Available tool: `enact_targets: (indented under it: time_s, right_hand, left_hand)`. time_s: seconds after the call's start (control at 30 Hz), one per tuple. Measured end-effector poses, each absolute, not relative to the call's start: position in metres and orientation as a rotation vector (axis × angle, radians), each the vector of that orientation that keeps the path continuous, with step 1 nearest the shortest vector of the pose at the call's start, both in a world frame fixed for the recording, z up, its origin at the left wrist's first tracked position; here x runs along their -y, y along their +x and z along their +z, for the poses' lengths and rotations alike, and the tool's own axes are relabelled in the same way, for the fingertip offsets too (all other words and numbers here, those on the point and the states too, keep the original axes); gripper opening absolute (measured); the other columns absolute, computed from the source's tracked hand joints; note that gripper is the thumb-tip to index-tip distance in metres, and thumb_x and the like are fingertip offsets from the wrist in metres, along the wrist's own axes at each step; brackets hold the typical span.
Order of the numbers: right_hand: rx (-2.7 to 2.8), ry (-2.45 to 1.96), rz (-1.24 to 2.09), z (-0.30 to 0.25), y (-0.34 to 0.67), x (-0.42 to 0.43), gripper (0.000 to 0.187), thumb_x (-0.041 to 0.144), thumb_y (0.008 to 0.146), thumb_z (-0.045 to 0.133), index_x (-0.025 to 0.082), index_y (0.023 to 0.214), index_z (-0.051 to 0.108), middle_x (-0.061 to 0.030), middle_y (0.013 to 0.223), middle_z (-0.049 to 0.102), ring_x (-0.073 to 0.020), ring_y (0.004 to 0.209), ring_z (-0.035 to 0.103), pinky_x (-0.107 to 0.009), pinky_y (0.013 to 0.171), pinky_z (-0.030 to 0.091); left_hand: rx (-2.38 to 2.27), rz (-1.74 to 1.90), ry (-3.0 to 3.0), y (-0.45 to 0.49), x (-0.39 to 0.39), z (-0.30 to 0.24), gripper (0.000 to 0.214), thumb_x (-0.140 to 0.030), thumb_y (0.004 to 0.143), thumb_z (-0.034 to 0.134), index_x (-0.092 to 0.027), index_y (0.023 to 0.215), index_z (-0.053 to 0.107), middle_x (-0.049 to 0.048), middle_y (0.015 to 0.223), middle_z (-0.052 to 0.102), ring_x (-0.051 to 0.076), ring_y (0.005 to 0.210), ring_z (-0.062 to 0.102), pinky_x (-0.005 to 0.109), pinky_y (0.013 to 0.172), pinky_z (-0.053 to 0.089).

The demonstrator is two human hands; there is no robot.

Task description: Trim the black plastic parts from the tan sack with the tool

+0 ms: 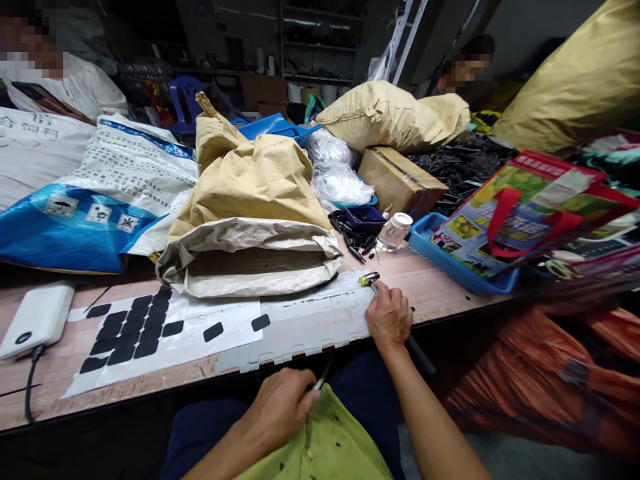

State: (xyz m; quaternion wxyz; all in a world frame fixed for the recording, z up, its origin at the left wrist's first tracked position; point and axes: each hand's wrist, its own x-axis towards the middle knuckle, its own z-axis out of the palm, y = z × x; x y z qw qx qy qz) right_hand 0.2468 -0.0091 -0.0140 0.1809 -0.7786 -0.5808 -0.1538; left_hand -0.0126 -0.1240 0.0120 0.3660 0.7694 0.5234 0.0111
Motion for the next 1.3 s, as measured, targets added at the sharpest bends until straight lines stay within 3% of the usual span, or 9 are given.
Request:
enact_targets:
  time_s: [0.13, 0.33, 0.47, 0.63, 0.7, 0.83, 1.07, 1.3]
  right_hand:
    - [1.635, -2.173, -0.459, -0.016, 0.248, 0.008, 0.032, 0.02, 0.097, 0.056, 0.026, 0.125, 0.068, -0.007, 0.098, 0.06, -0.0211, 0.089, 0.047, -0.034, 0.071, 0.025]
    - [1.646, -2.13, -0.496, -0.017, 0.25, 0.008, 0.033, 0.019, 0.095, 0.056, 0.024, 0.125, 0.068, -0.0074, 0.096, 0.06, -0.0213, 0.087, 0.048, -0.034, 0.071, 0.024]
    - [1.645, -2.127, -0.511, -0.017, 0.25, 0.009, 0.032, 0.019, 0.095, 0.057, 0.024, 0.124, 0.069, -0.007, 0.095, 0.06, -0.0216, 0.087, 0.048, -0.034, 0.071, 0.025]
    - [1.647, -2.123, -0.517, -0.016, 0.251, 0.008, 0.031, 0.019, 0.096, 0.056, 0.023, 0.123, 0.069, -0.0072, 0.095, 0.06, -0.0214, 0.086, 0.049, -0.033, 0.07, 0.025]
    - [1.652, -2.117, -0.53, -0.017, 0.251, 0.008, 0.031, 0.019, 0.096, 0.056, 0.023, 0.123, 0.069, -0.0069, 0.093, 0.06, -0.0213, 0.085, 0.048, -0.033, 0.07, 0.024]
    - [1.662, -2.091, -0.555, -0.018, 0.254, 0.008, 0.031, 0.02, 0.096, 0.055, 0.023, 0.123, 0.069, -0.0067, 0.092, 0.059, -0.0212, 0.085, 0.049, -0.033, 0.069, 0.024]
    - [1.677, -2.075, -0.61, -0.019, 0.257, 0.006, 0.03, 0.021, 0.095, 0.056, 0.022, 0.122, 0.07, -0.0058, 0.089, 0.06, -0.0206, 0.08, 0.049, -0.032, 0.068, 0.024]
    - [1.694, -2.063, -0.648, -0.024, 0.262, 0.006, 0.032, 0.022, 0.096, 0.055, 0.024, 0.125, 0.068, -0.0053, 0.089, 0.06, -0.0214, 0.08, 0.05, -0.032, 0.067, 0.025]
  left_hand:
    - [-1.407, 0.294, 2.084, 0.016, 0.075, 0.039, 0.028, -0.036, 0.1, 0.049, -0.028, 0.12, 0.067, 0.0048, 0.109, 0.074, 0.024, 0.1, 0.069, 0.032, 0.084, 0.05]
    - [-1.564, 0.216, 2.255, 0.041, -0.003, 0.043, 0.037, -0.035, 0.102, 0.049, -0.028, 0.138, 0.057, 0.0078, 0.123, 0.071, 0.027, 0.111, 0.068, 0.036, 0.09, 0.052]
    - [-1.647, 0.123, 2.324, 0.054, -0.022, 0.042, 0.043, -0.037, 0.104, 0.046, -0.027, 0.145, 0.051, 0.0102, 0.118, 0.073, 0.029, 0.107, 0.071, 0.038, 0.086, 0.053]
    - [-1.75, 0.076, 2.334, 0.07, -0.023, 0.033, 0.062, -0.04, 0.103, 0.047, -0.016, 0.158, 0.033, 0.0156, 0.105, 0.077, 0.032, 0.095, 0.074, 0.04, 0.081, 0.055]
    - [-1.805, 0.078, 2.282, 0.074, -0.023, 0.03, 0.053, -0.038, 0.104, 0.046, -0.014, 0.152, 0.043, 0.0166, 0.101, 0.077, 0.033, 0.093, 0.075, 0.041, 0.078, 0.055]
    - [-1.874, 0.113, 2.225, 0.074, -0.028, 0.027, 0.032, -0.032, 0.104, 0.045, -0.014, 0.121, 0.065, 0.0175, 0.1, 0.077, 0.034, 0.094, 0.075, 0.041, 0.077, 0.055]
    - [-1.863, 0.208, 2.147, 0.064, -0.02, 0.034, 0.026, -0.036, 0.099, 0.052, -0.019, 0.109, 0.068, 0.0114, 0.097, 0.076, 0.03, 0.094, 0.072, 0.039, 0.081, 0.051]
    - [-1.74, 0.414, 2.204, 0.039, 0.011, 0.027, 0.015, -0.035, 0.091, 0.068, -0.022, 0.097, 0.07, 0.0071, 0.111, 0.064, 0.027, 0.108, 0.059, 0.041, 0.092, 0.044]
